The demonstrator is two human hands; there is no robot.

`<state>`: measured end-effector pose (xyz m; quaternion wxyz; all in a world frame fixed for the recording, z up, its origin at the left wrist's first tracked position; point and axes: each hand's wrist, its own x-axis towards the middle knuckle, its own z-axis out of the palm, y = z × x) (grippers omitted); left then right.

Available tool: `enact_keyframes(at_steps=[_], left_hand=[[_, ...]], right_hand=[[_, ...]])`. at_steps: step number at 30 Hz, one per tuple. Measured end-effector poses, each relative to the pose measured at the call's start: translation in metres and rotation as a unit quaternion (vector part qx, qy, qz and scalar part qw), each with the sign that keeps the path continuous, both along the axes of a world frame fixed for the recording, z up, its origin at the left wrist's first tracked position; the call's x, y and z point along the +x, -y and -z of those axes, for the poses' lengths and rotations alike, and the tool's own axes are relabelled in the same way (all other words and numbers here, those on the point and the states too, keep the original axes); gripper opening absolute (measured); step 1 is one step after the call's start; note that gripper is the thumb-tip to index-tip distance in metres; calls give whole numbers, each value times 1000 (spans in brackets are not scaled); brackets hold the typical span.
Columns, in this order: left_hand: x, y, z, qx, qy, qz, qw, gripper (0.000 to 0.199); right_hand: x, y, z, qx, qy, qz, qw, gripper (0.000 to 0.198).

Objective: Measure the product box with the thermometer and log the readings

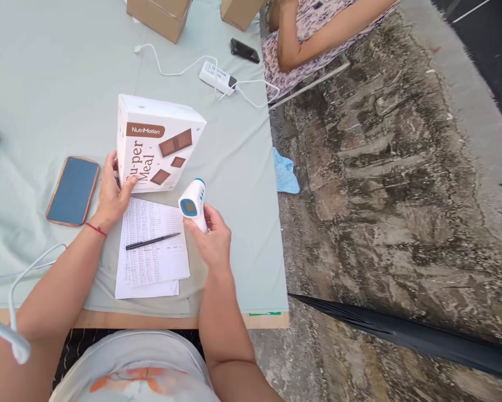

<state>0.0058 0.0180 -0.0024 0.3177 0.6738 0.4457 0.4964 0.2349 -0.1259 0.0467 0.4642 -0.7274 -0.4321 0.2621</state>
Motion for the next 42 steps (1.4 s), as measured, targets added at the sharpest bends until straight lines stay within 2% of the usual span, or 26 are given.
enact_keyframes(at_steps=[2, 5, 7, 10, 11, 13, 16, 18, 21, 23, 24, 28, 30, 32, 34, 37, 42], left_hand=[[0, -2, 0, 7, -13, 2, 1000, 87], [2, -3, 2, 14, -38, -7, 999, 80], [3, -3, 3, 22, -58, -32, 998, 72], [4, -2, -1, 20, -70, -99, 992, 48], [4, 0, -4, 11, -67, -121, 990, 38], [4, 5, -13, -15, -57, -145, 988, 29], [5, 18, -26, -32, -53, -126, 990, 42], [5, 27, -32, -40, -67, -89, 993, 42], [4, 37, -34, -55, -138, -14, 989, 20], [3, 39, -33, -56, -204, 20, 977, 6], [3, 39, -32, -54, -233, 29, 971, 6], [5, 38, -28, -36, -310, 34, 949, 9], [8, 40, -27, -25, -337, 34, 940, 13], [14, 43, -28, -21, -361, 44, 931, 17], [19, 46, -30, -30, -387, 57, 920, 20], [24, 50, -34, -41, -416, 62, 906, 21], [26, 52, -37, -53, -414, 68, 906, 24]], right_hand=[[25, 2, 11, -75, 115, 42, 990, 56], [52, 5, 30, -144, 190, 78, 968, 58], [59, 6, 39, -144, 215, 91, 962, 56], [54, 9, 45, -66, 263, 74, 960, 45], [50, 10, 44, -32, 272, 38, 961, 38], [38, 12, 42, 16, 266, -88, 960, 23], [20, 14, 38, 24, 247, -276, 929, 16], [13, 14, 36, 19, 253, -328, 910, 19], [16, 14, 31, 30, 246, -354, 902, 21], [25, 12, 25, 47, 211, -343, 914, 19], [28, 11, 22, 58, 183, -322, 927, 16], [25, -4, 17, 125, 30, -157, 979, 10], [9, -15, 20, 174, -45, -95, 979, 14], [-9, -26, 25, 200, -91, -83, 972, 15], [-24, -34, 29, 188, -106, -82, 973, 13], [-37, -39, 36, 136, -96, -70, 984, 14], [-40, -35, 46, 72, -47, -49, 995, 13]])
